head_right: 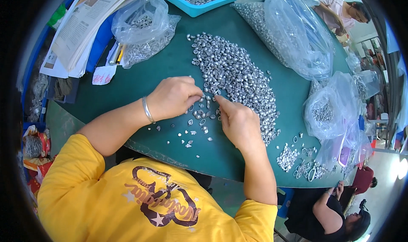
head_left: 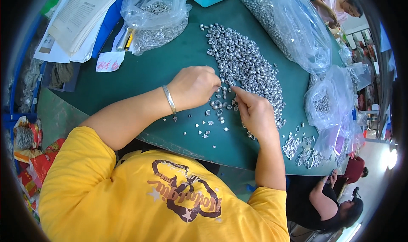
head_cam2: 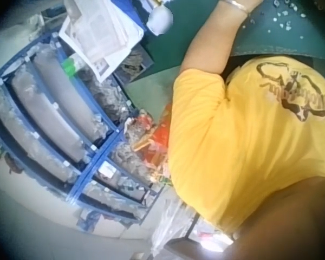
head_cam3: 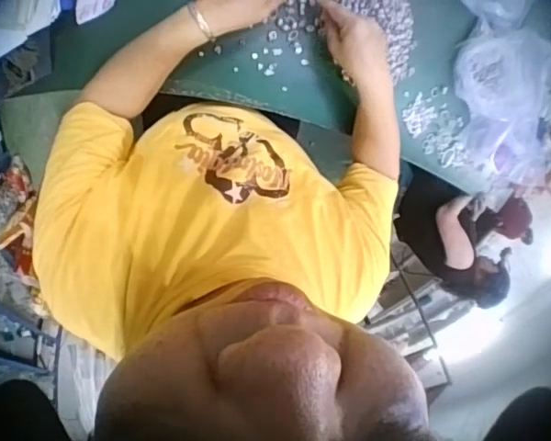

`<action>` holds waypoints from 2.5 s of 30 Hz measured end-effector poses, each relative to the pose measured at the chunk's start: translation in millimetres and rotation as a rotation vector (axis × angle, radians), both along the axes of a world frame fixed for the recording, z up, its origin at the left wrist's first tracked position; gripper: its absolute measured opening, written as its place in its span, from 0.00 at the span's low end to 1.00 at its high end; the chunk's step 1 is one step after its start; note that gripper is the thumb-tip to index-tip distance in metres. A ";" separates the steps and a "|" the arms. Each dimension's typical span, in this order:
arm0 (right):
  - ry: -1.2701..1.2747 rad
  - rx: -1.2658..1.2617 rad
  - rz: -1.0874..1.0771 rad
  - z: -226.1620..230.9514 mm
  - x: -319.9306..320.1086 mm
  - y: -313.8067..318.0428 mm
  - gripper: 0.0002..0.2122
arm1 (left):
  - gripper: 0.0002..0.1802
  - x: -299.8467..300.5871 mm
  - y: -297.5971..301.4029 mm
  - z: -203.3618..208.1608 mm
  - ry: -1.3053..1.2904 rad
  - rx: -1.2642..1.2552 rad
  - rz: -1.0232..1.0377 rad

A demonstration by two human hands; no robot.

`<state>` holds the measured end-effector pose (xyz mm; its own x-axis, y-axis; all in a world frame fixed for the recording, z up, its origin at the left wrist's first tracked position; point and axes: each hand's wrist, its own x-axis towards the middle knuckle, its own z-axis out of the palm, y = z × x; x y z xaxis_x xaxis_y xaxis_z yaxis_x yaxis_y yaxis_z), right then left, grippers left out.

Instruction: The person picks up and examines small metal components by hand, moving them from a large pile on a green table into a blue plastic tray.

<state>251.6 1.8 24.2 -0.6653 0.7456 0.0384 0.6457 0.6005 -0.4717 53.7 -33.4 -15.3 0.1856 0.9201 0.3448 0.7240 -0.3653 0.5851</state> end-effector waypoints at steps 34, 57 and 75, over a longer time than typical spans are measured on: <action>0.814 -0.910 -0.262 -10.7 5.1 27.3 0.04 | 0.06 2.6 5.7 9.3 -0.655 -0.337 0.012; 1.328 -1.082 -0.253 -6.8 15.6 34.9 0.05 | 0.04 3.7 5.2 10.6 -0.525 -0.358 0.018; 0.034 0.138 -0.235 -21.1 -5.2 14.5 0.05 | 0.03 4.0 2.8 4.3 -0.163 -0.022 -0.060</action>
